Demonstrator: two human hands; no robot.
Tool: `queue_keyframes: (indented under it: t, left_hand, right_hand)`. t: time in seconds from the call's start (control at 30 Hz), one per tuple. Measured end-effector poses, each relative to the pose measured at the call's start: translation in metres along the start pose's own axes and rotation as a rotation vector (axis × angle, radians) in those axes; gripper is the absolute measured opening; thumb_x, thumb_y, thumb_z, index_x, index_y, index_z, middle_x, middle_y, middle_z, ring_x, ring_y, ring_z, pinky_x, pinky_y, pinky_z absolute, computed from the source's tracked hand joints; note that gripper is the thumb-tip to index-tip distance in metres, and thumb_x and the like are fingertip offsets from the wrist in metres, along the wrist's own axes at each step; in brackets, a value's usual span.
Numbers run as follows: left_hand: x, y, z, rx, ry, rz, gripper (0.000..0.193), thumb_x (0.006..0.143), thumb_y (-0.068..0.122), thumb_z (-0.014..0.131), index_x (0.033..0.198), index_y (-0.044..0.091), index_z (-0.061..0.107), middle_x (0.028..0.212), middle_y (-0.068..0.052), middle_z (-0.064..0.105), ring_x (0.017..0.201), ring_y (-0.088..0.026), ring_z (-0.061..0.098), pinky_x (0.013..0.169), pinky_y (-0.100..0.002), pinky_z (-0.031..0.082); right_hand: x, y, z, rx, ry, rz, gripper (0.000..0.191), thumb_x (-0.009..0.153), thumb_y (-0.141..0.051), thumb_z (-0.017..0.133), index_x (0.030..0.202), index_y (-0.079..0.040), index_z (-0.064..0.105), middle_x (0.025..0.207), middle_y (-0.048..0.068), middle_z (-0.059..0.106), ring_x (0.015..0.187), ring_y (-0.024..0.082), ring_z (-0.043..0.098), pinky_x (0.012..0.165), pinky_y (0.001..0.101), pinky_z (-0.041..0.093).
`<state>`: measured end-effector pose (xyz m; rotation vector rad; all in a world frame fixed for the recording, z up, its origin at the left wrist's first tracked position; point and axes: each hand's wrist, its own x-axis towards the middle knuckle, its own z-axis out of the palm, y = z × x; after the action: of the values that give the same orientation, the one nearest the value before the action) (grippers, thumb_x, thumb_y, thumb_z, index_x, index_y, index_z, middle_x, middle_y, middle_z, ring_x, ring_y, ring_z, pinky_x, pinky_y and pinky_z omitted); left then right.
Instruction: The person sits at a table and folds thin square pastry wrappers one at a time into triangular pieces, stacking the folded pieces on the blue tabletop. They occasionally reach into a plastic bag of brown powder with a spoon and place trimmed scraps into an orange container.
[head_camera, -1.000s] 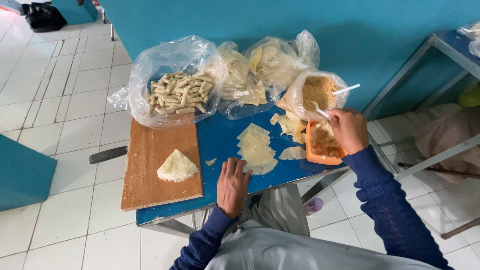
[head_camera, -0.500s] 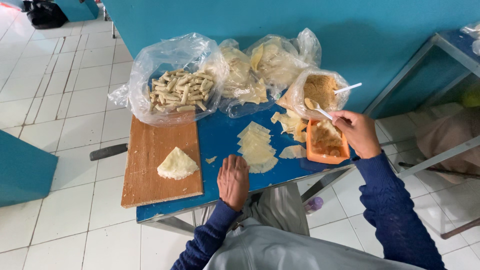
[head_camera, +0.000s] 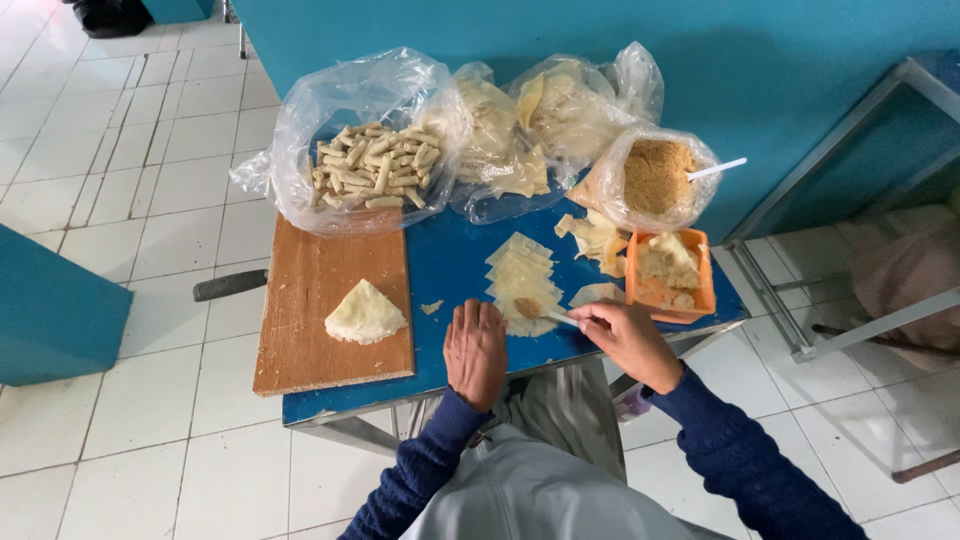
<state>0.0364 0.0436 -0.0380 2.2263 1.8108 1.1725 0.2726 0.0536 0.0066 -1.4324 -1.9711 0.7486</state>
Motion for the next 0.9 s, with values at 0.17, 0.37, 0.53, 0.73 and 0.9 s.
queue_keyframes:
  t: [0.17,0.37,0.53,0.73,0.9]
  left_hand:
    - [0.002,0.002,-0.003,-0.235,0.034,0.000,0.014,0.090,0.007,0.067,0.092,0.004,0.053,0.088,-0.012,0.058,0.085,-0.034,0.059,0.073,-0.045,0.048]
    - [0.010,0.007,-0.007,-0.458,0.029,-0.064,0.020,0.085,-0.003,0.070,0.094,0.003,0.054,0.087,-0.013,0.058,0.069,-0.031,0.061,0.059,-0.041,0.049]
    - [0.015,0.008,-0.006,-0.508,-0.012,-0.073,0.027,0.081,-0.005,0.074,0.097,0.003,0.054,0.086,-0.012,0.057,0.064,-0.027,0.059,0.059,-0.039,0.048]
    - [0.016,0.004,-0.003,-0.528,-0.062,-0.003,0.031,0.080,-0.006,0.075,0.102,0.002,0.053,0.096,-0.012,0.061,0.072,-0.026,0.065,0.065,-0.037,0.053]
    - [0.015,-0.001,-0.008,-0.536,-0.150,0.050,0.038,0.078,-0.001,0.078,0.108,0.000,0.054,0.106,-0.013,0.062,0.083,-0.027,0.070,0.072,-0.038,0.056]
  right_hand:
    - [0.003,-0.006,-0.004,-0.309,0.113,-0.349,0.014,0.088,-0.004,0.069,0.101,-0.005,0.073,0.089,0.007,0.066,0.087,0.028,0.061,0.077,0.0390,0.050]
    - [0.002,-0.012,-0.006,-0.597,0.144,-0.497,0.025,0.087,-0.002,0.068,0.111,-0.009,0.072,0.099,0.004,0.060,0.094,0.025,0.056,0.082,0.0391,0.048]
    - [-0.006,-0.007,-0.010,-0.716,0.190,-0.599,0.042,0.079,0.001,0.067,0.120,-0.010,0.071,0.106,0.004,0.059,0.100,0.022,0.057,0.084,0.0378,0.049]
    - [-0.016,-0.009,-0.017,-0.640,0.231,-0.528,0.037,0.082,0.000,0.066,0.118,-0.011,0.072,0.101,0.004,0.061,0.096,0.023,0.057,0.082,0.0390,0.048]
    - [-0.009,-0.004,-0.044,-0.436,0.347,-0.364,0.021,0.094,-0.005,0.065,0.113,-0.010,0.073,0.094,0.007,0.065,0.090,0.026,0.060,0.080,0.0406,0.049]
